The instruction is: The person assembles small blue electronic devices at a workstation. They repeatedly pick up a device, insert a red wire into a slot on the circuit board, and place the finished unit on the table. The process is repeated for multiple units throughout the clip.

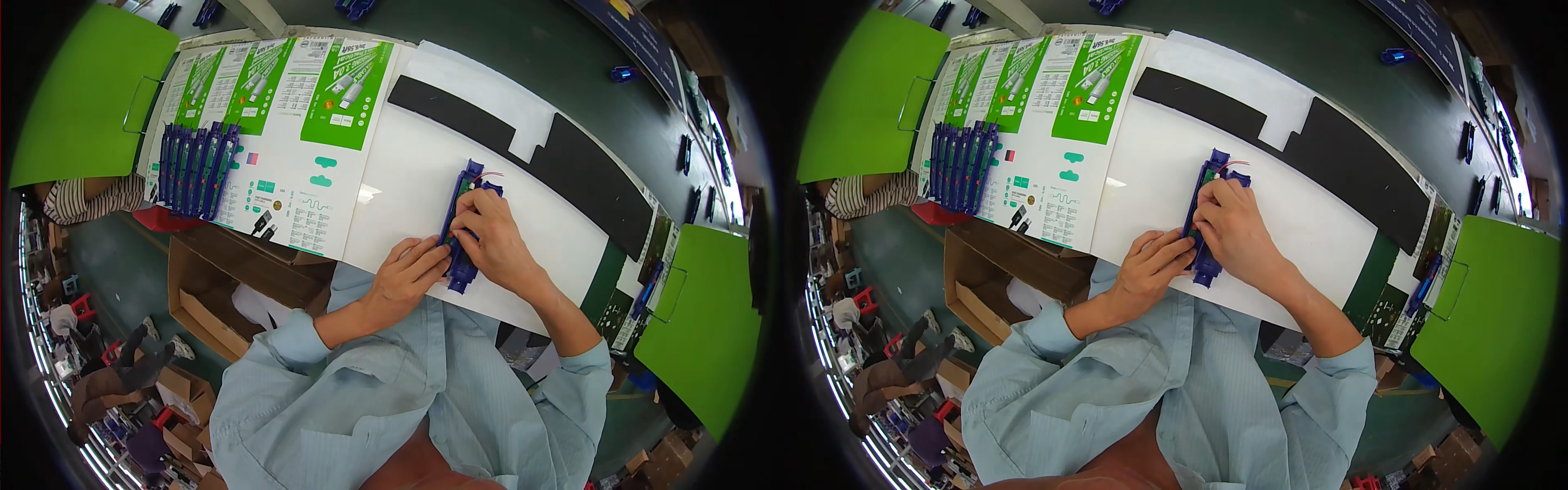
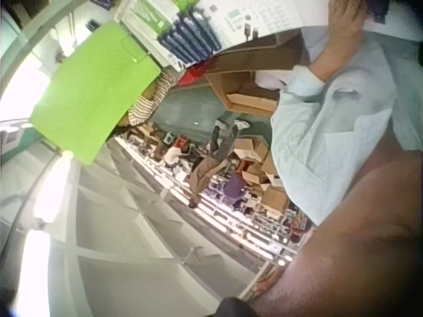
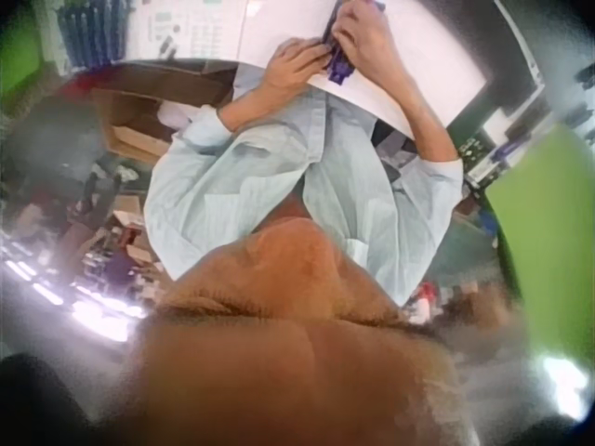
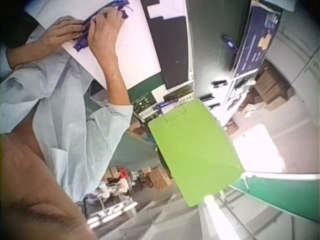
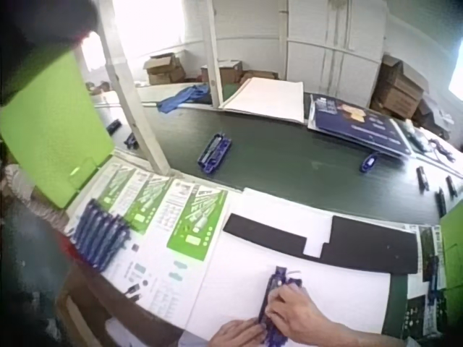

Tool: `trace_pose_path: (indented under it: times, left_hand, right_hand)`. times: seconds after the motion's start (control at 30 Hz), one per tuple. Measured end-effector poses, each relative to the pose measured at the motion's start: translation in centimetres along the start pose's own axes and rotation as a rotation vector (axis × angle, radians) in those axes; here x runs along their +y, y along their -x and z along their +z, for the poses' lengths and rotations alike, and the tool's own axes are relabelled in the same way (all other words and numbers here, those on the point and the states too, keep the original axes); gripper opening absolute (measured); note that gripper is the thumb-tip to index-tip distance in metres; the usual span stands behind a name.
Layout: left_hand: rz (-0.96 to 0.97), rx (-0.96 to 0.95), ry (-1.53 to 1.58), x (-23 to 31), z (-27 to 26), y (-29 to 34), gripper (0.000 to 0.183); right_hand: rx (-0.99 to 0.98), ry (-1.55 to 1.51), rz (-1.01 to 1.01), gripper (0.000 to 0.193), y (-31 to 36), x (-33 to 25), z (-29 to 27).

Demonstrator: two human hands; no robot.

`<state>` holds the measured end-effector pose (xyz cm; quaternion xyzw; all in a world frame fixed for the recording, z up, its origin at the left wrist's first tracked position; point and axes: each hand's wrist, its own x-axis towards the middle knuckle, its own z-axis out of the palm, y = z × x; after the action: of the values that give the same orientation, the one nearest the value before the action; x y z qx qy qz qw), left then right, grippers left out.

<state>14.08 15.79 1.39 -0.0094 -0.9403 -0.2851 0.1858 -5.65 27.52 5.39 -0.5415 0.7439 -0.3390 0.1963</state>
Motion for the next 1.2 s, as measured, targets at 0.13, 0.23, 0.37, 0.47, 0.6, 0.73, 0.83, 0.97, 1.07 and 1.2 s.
trace_pose_path:
  times: [0.13,0.23,0.37,0.47,0.6,0.73,0.83,0.97,1.07,1.2]
  left_hand:
    - [-0.009,-0.036,-0.004,0.3,-0.8,-0.8,0.033]
    - [0.002,-0.111,-0.048,0.6,-2.0,-1.6,0.033]
    - [0.047,-0.194,-0.117,0.0,-2.5,-1.8,0.033]
    - [0.041,-0.193,-0.063,0.3,-2.7,-2.5,0.028]
    - [-0.001,-0.202,-0.044,0.6,-2.9,-3.4,0.026]
    - [0.023,-0.285,-0.118,0.5,-3.3,-3.7,0.027]
    - [0.039,-0.29,-0.092,0.6,-4.9,-4.9,0.031]
    - [0.11,-0.238,-0.011,0.0,-7.9,-11.3,0.018]
    - [0.168,-0.301,-0.036,-4.9,-5.4,-21.2,0.011]
    - [0.147,-0.074,-0.052,-15.7,-0.1,-30.3,0.018]
  right_hand:
    - [0.047,0.055,-0.046,0.014,0.2,-0.1,-0.5]
    - [0.194,0.044,0.041,0.032,1.4,-0.4,-0.9]
    - [0.119,-0.024,0.401,0.074,4.2,-1.0,-2.0]
    - [0.03,-0.005,0.387,0.086,5.7,-1.2,-0.8]
    - [-0.021,0.053,0.319,0.08,6.1,-1.7,0.7]
    - [-0.027,0.044,0.268,0.071,5.6,-1.6,1.0]
    - [-0.098,-0.093,0.306,0.066,4.5,-1.9,-1.3]
    - [-0.09,-0.226,0.289,0.059,0.4,-0.4,-9.4]
    - [-0.078,-0.138,0.356,0.059,-5.7,5.4,-15.0]
    - [-0.01,-0.145,0.402,0.065,-18.1,14.8,-15.8]
